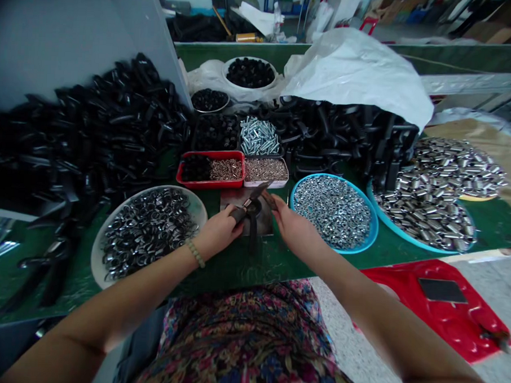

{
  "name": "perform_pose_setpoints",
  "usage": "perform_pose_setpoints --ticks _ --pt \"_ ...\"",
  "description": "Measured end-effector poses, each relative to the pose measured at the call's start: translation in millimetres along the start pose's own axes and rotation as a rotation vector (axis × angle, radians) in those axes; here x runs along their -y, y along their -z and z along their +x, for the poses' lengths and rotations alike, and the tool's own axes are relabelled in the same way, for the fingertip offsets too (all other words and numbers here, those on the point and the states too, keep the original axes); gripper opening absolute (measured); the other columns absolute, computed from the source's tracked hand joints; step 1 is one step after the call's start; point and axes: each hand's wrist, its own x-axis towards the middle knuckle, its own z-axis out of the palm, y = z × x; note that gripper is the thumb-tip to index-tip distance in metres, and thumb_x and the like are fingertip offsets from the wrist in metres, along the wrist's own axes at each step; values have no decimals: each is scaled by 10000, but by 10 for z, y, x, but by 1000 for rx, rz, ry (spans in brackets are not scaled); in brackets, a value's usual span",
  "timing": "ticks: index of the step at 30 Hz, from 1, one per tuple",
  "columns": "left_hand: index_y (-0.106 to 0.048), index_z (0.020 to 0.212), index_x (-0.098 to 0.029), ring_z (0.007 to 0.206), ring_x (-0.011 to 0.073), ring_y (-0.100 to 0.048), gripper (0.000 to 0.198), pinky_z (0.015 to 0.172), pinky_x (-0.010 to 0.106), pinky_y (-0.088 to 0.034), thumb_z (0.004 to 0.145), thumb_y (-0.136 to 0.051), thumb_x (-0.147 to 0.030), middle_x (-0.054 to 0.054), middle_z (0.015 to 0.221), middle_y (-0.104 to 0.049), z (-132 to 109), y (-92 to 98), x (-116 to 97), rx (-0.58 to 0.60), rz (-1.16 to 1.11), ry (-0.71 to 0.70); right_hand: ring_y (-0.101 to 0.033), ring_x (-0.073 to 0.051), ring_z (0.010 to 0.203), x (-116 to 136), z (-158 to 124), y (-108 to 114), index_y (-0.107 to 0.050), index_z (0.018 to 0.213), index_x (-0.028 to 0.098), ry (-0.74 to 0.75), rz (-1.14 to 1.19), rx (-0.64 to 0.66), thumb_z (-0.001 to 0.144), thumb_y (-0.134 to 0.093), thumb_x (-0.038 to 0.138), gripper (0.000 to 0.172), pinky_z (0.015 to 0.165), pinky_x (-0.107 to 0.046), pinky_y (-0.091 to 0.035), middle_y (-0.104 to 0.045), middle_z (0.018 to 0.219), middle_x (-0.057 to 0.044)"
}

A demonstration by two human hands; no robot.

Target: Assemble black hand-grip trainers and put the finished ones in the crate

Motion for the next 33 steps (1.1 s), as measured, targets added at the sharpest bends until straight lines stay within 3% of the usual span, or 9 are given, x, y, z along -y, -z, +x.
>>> perform_pose_setpoints --ticks 3,6,14,18,22,24,26,29,33 --pt "-535 1191 -179 908 190 -593 308 810 295 -494 904 -457 -259 80 1115 -538 4 -5 3 2 -8 -9 -684 -263 921 122 135 10 -302 1440 186 -43 -10 -69 965 -309 291 487 762 -357 -531 -658 1173 -131" --pt "-543 1176 -186 896 182 -597 296 806 286 -494 909 -450 -272 75 1111 -537 4 0 3 12 -7 -6 -701 -283 805 126 216 34 -349 1418 164 -86 -86 79 963 -313 300 476 693 -367 -528 -711 1019 -140" --pt "-557 1149 -191 881 180 -610 279 788 278 -499 894 -470 -265 70 1112 -545 14 28 18 2 -18 4 -701 -261 756 159 186 39 -348 1416 202 -44 -96 122 969 -302 325 465 669 -346 -517 -714 990 -121" --pt "-575 1128 -189 872 192 -623 270 771 287 -505 894 -469 -268 79 1113 -553 18 -15 -11 -6 -29 6 -698 -251 806 137 195 6 -296 1438 210 -46 -20 -37 974 -284 327 479 699 -343 -521 -703 1032 -114" --pt "-563 1162 -164 821 204 -635 317 725 305 -508 888 -485 -305 94 1091 -566 -40 3 -4 -29 -70 56 -698 -264 756 153 141 57 -372 1399 204 -8 -32 95 962 -320 320 456 664 -352 -524 -717 968 -107" --pt "-514 1233 -147 811 205 -632 409 734 310 -505 887 -501 -365 99 1064 -584 -23 127 77 -103 -142 99 -690 -260 872 188 67 89 -321 1431 229 25 34 9 969 -305 320 471 730 -358 -526 -684 1103 -107" --pt "-474 1279 -138 848 200 -621 446 777 308 -492 916 -453 -397 104 1058 -599 110 321 201 -241 -206 147 -682 -253 918 221 -5 80 -296 1444 226 42 70 -55 970 -300 317 483 764 -362 -525 -661 1153 -111" --pt "-581 1153 -128 959 204 -591 365 888 324 -440 962 -355 -341 117 1060 -622 571 578 337 -364 -157 163 -702 -262 758 237 -42 -3 -367 1408 162 33 -9 93 955 -312 295 476 688 -380 -535 -706 996 -132" --pt "-680 964 -112 1067 259 -537 300 905 389 -399 932 -436 -284 137 1073 -641 1315 588 244 -161 53 33 -703 -269 799 227 -44 -23 -367 1407 166 20 29 40 957 -315 301 472 677 -380 -540 -691 1071 -142"
